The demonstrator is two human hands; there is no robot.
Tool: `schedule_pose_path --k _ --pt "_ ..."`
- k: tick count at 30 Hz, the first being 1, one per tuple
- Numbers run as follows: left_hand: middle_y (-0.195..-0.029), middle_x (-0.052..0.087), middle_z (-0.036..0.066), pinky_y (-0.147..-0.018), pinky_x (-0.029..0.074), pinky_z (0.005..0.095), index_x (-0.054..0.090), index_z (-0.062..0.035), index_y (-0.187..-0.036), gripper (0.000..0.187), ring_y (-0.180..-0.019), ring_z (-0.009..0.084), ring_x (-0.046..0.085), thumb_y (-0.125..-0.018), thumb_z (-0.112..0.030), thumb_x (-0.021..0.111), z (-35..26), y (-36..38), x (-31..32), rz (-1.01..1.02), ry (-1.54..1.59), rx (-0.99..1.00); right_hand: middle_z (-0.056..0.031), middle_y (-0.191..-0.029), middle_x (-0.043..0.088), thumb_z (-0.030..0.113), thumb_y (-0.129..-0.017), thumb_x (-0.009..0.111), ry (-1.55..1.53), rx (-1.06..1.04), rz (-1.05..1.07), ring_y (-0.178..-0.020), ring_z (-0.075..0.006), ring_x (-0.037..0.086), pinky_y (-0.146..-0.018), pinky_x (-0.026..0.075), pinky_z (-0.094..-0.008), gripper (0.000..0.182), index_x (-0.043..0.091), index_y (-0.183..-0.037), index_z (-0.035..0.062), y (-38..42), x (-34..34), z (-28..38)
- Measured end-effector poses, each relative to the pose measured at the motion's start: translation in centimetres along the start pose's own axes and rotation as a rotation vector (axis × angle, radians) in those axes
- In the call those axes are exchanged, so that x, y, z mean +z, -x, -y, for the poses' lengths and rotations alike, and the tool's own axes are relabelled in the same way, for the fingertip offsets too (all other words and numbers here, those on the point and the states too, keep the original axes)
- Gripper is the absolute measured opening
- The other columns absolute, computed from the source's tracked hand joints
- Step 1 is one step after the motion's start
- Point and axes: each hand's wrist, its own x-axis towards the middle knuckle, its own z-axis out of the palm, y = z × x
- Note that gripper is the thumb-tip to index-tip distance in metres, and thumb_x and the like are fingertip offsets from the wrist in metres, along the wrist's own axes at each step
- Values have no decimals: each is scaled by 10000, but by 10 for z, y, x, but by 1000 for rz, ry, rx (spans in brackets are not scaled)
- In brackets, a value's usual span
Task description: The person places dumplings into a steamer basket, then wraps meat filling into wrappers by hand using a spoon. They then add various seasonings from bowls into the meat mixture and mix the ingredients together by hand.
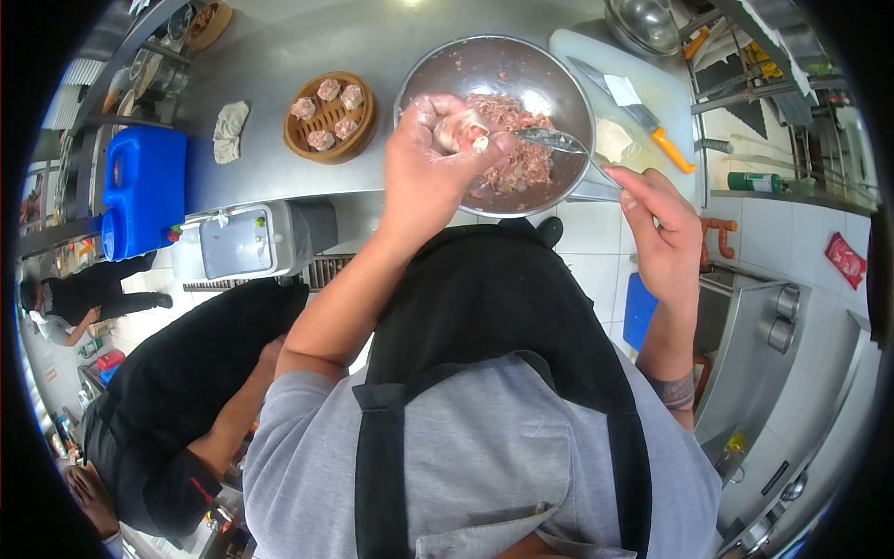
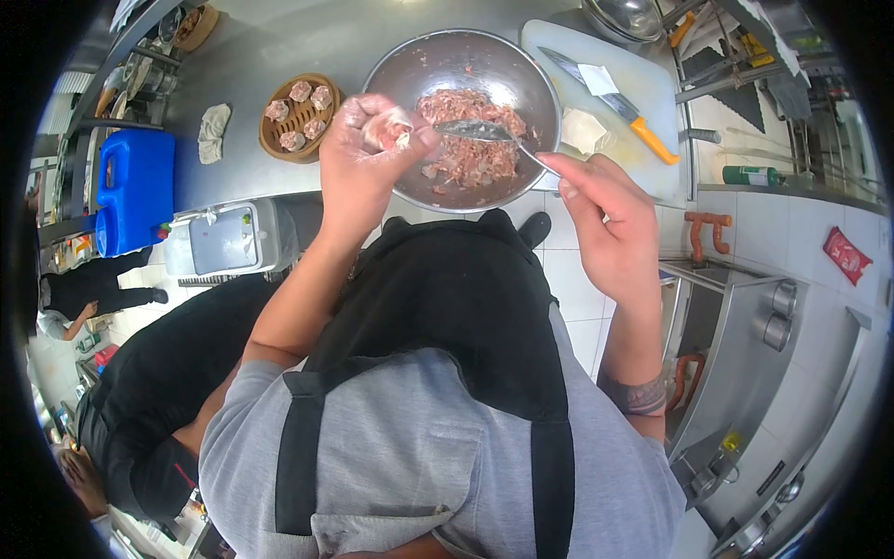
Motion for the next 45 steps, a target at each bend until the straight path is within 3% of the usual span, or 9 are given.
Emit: schedule_pose_path --k 6,8,11,15,24,30,36,42,45 --pt "-846 624 2 -611 445 246 551 -41 -1160 350 -740 77 596 -903 -36 788 9 -7 -12 -85 -130 59 -28 -811 526 -41 -983 604 -43 -3 13 -752 -111 480 -693 396 -242 307 722 -1258 25 1 3 -2" --pt "-838 636 3 -604 405 236 550 -47 -1144 328 -743 67 589 -912 -47 783 -6 -6 -10 0 -59 -206 -27 -812 525 -38 -985 603 -59 6 19 -754 -110 479 -694 394 -241 305 722 -1259 26 1 4 -2" --pt "-990 688 60 -679 560 276 593 -11 -1143 330 -753 121 653 -906 -97 805 1 -6 -13 -25 57 -189 -26 -818 531 -24 -992 604 -50 33 36 -754 -111 479 -698 393 -241 298 720 -1261 29 2 4 -3" --pt "-890 673 36 -685 500 283 558 -30 -1163 321 -737 132 634 -922 -42 770 -9 -4 -1 -70 297 -264 -24 -815 528 -9 -994 612 -43 52 37 -751 -112 476 -698 393 -246 295 719 -1265 34 3 6 -7" --pt "-877 641 32 -677 499 279 578 -33 -1159 370 -730 129 615 -866 51 788 0 -9 -4 -47 114 -40 -20 -791 506 -10 -989 616 -59 49 29 -740 -111 468 -685 386 -249 294 724 -1259 34 4 6 -11" --pt "-863 617 6 -628 449 239 610 -42 -1044 246 -670 95 563 -886 3 792 -7 -11 -8 -57 34 -165 -8 -818 483 12 -1014 593 -70 69 54 -771 -93 450 -705 361 -230 262 707 -1248 -20 4 5 -8" --pt "-909 619 17 -614 453 247 597 -18 -1119 300 -711 90 574 -901 -61 799 -5 -9 1 -221 -153 -16 -26 -780 508 -12 -988 615 -91 46 53 -718 -117 474 -661 381 -256 282 729 -1243 30 5 9 -13" --pt "-984 613 29 -806 535 300 577 -47 -1126 243 -855 116 617 -937 -15 726 -9 -4 -4 -73 -92 -19 -34 -777 542 -7 -978 633 -90 19 45 -714 -124 500 -661 396 -264 275 736 -1229 33 4 12 -13" --pt "-931 605 17 -921 544 357 597 -65 -1078 164 -907 156 635 -957 -53 707 -3 -14 -12 31 357 -123 -39 -762 554 12 -957 671 -109 16 68 -710 -139 517 -669 412 -277 259 750 -1202 41 4 17 -9"
